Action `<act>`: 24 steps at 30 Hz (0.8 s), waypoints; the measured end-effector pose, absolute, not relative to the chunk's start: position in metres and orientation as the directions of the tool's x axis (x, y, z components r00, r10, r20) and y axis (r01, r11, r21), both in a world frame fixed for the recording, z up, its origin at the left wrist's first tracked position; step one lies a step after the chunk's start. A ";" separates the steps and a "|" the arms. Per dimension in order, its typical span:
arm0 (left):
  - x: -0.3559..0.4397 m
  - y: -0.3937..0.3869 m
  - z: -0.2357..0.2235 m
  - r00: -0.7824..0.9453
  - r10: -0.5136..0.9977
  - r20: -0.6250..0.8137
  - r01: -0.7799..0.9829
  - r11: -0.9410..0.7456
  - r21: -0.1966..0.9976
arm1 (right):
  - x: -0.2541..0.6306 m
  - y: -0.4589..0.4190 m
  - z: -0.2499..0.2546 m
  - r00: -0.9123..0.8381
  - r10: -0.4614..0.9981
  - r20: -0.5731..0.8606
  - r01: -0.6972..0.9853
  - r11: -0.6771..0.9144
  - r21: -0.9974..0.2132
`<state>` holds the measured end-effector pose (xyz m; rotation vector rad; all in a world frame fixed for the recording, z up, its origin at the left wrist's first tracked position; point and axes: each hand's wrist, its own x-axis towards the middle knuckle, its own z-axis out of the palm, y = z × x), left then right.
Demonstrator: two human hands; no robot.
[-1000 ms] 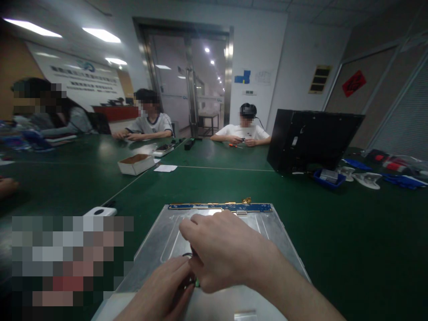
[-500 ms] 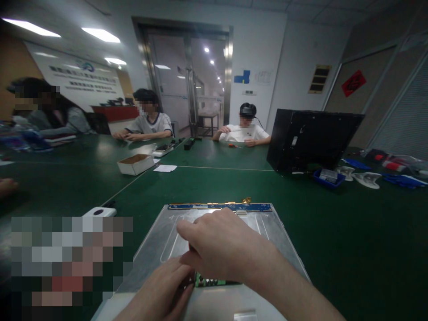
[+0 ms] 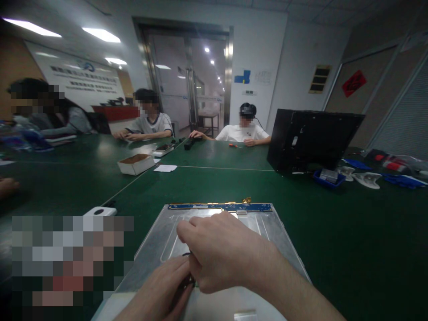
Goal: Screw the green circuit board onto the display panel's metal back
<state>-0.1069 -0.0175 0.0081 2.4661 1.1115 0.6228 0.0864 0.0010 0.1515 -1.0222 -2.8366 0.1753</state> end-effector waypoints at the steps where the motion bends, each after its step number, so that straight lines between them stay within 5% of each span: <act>1: -0.107 -0.017 0.007 0.593 0.768 0.243 0.608 -0.625 0.489 | 0.086 0.002 0.151 -0.761 0.643 0.084 0.630 0.763 -0.144; 24: -0.107 -0.018 0.009 0.591 0.775 0.226 0.613 -0.613 0.499 | 0.085 0.002 0.150 -0.771 0.634 0.056 0.619 0.768 -0.165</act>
